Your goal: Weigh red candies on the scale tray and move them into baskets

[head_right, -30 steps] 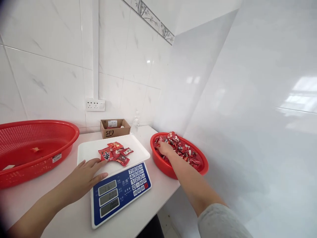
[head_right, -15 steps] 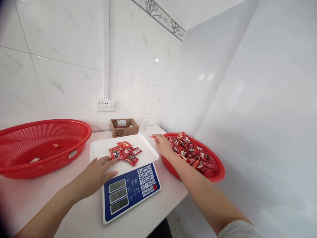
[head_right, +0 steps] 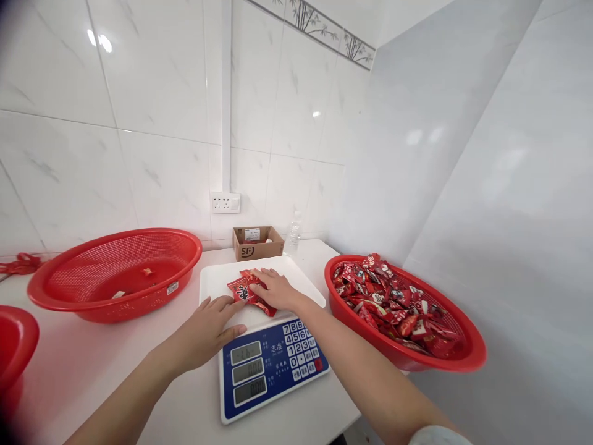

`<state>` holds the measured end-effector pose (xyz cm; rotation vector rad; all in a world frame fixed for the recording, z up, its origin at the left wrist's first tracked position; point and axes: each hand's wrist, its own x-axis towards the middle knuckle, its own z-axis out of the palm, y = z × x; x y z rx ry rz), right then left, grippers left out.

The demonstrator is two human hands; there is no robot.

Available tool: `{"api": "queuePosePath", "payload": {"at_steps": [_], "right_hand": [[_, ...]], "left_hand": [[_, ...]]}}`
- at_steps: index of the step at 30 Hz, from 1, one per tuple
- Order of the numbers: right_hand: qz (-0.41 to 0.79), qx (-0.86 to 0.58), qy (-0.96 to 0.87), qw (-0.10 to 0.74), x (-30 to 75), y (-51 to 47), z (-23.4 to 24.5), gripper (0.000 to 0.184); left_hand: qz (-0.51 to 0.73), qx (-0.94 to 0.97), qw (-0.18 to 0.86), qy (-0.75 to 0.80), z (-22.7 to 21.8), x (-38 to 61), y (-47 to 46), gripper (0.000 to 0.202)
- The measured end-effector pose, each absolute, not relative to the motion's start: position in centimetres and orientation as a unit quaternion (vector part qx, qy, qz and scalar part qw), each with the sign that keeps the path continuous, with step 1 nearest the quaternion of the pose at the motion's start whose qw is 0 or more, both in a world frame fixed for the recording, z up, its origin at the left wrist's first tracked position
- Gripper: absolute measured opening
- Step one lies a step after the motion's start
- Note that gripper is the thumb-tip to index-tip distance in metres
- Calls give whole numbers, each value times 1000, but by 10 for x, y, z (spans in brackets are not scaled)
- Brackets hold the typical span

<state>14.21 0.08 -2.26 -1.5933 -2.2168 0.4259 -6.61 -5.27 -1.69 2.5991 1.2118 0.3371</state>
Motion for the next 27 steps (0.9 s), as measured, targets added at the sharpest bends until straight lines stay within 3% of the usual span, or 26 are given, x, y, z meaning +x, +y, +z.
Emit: {"api": "queuePosePath", "payload": {"at_steps": [3,10,19,23,27], "right_hand": [[139,-559,-781,243,133,4,-12,52],[98,-427,-710,552,107,-27,30,40],[151,-366,-622,675,115,-46,42,34],[154,-407,-645,628,126,-44,44,34],[192,-466,-766,399,141,-44,42,41]], "left_hand": [[119,893,129,414,-16,-66,-54,53],[136,889,143,413,-12,-64,-58,49],[134,885,141,423,-13,-62,-58,53],[172,878,122,429,-22,-62,-59,51],[204,862,100,453,-25,-65,-62,47]]}}
